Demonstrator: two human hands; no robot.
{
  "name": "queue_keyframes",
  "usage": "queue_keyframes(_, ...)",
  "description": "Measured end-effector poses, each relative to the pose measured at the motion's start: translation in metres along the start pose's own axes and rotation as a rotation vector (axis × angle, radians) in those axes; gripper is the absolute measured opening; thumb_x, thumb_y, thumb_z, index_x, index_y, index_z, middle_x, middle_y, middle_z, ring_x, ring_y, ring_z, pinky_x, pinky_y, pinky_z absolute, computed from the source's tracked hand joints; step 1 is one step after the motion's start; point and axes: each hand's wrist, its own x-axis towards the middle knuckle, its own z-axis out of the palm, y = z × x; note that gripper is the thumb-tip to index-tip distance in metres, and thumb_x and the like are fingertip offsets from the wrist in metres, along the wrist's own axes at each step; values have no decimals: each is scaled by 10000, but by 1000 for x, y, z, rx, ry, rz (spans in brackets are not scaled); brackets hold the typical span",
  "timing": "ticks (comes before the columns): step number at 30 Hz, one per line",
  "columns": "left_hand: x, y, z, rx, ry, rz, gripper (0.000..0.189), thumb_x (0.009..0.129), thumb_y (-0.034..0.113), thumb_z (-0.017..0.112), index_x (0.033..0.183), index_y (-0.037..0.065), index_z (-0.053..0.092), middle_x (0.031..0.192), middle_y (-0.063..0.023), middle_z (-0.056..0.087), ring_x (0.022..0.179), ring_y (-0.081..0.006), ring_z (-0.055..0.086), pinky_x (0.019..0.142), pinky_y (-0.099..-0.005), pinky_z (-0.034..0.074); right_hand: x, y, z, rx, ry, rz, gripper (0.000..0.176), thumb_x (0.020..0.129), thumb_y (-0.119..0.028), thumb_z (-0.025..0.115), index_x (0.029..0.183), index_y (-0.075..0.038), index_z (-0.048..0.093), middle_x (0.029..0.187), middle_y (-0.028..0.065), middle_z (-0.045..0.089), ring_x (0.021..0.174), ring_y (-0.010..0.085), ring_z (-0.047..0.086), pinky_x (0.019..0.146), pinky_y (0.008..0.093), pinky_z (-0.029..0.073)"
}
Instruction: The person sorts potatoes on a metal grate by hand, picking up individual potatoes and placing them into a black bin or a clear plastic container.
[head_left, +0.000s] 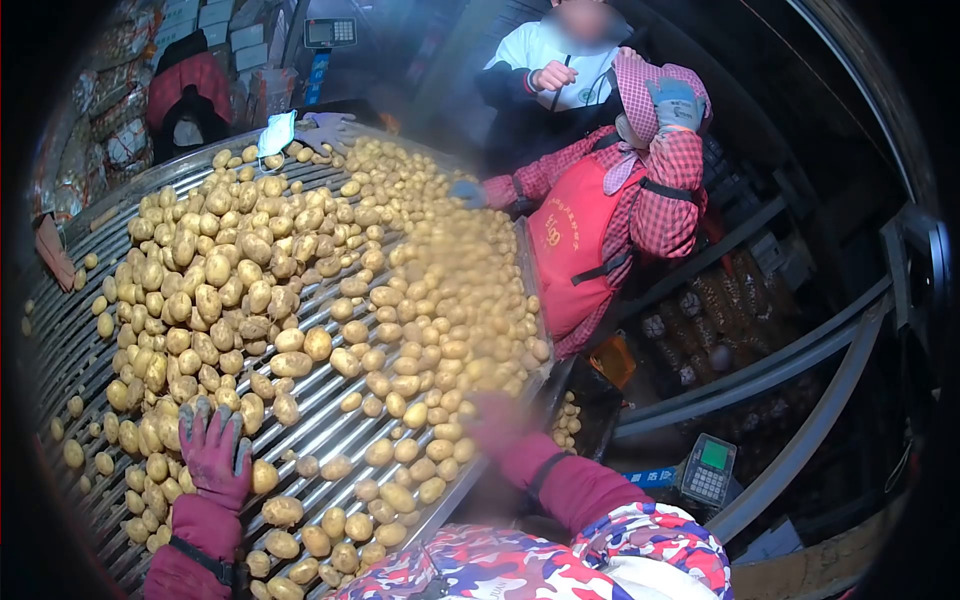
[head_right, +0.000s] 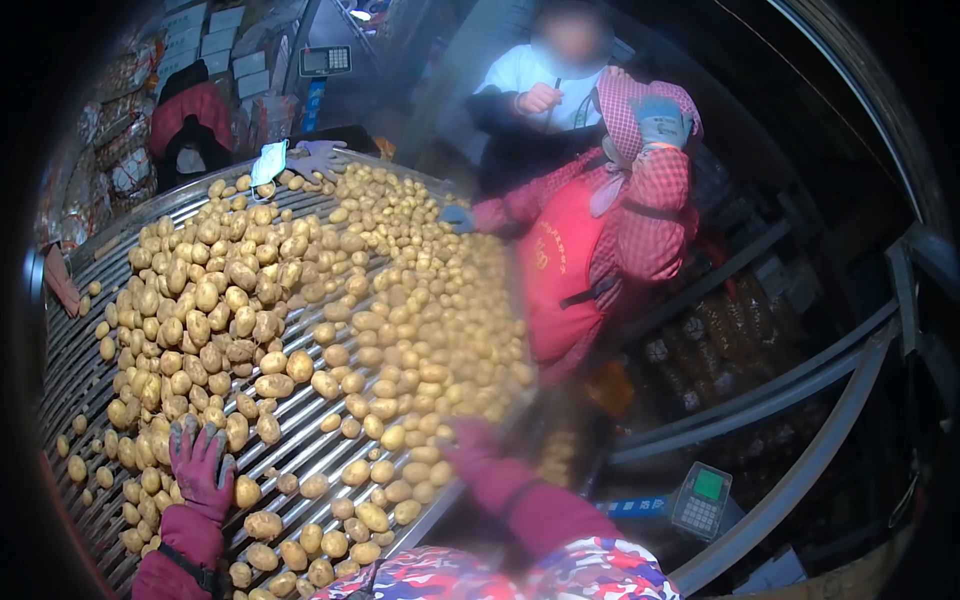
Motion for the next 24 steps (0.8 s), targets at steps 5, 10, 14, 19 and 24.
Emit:
queue_keyframes(5, 1, 1, -2, -10, 4, 1, 472, 800, 179, 696, 1251, 46, 664, 1362, -164, 589, 1422, -426, 401, 1208, -612, 210, 2, 4, 5, -44, -1, -12, 549, 894, -418, 667, 1369, -149, 611, 1404, 154, 582, 1306, 350, 520, 1117, 481, 403)
queue_keyframes(10, -2, -1, -2, -22, -4, -7, 473, 796, 184, 697, 1248, 45, 666, 1350, -167, 594, 1414, -429, 407, 1209, -613, 210, 3, 8, 10, -33, 8, -13, 556, 897, -425, 660, 1373, -141, 606, 1425, 156, 568, 1324, 356, 506, 1136, 486, 381)
queue_keyframes(14, 1, 1, -1, -3, 20, -1, 476, 785, 187, 701, 1237, 42, 671, 1340, -173, 598, 1405, -436, 413, 1210, -617, 212, 4, 16, 18, -5, 40, -5, 548, 884, -407, 680, 1363, -148, 615, 1409, 151, 576, 1321, 352, 509, 1139, 477, 378)
queue_keyframes(19, -2, 1, 2, -6, 5, -39, 478, 776, 211, 701, 1219, 32, 679, 1316, -188, 607, 1376, -440, 436, 1205, -624, 215, 10, 27, 31, 12, 54, -10, 527, 863, -377, 709, 1335, -153, 636, 1373, 127, 599, 1287, 321, 541, 1109, 454, 412)
queue_keyframes(24, 0, 2, 1, 12, 9, -18, 473, 807, 251, 687, 1225, 30, 679, 1315, -196, 606, 1363, -429, 447, 1201, -628, 208, 13, 37, 44, 28, 130, -43, 507, 834, -387, 737, 1279, -154, 668, 1290, 122, 635, 1213, 316, 582, 1047, 454, 450)
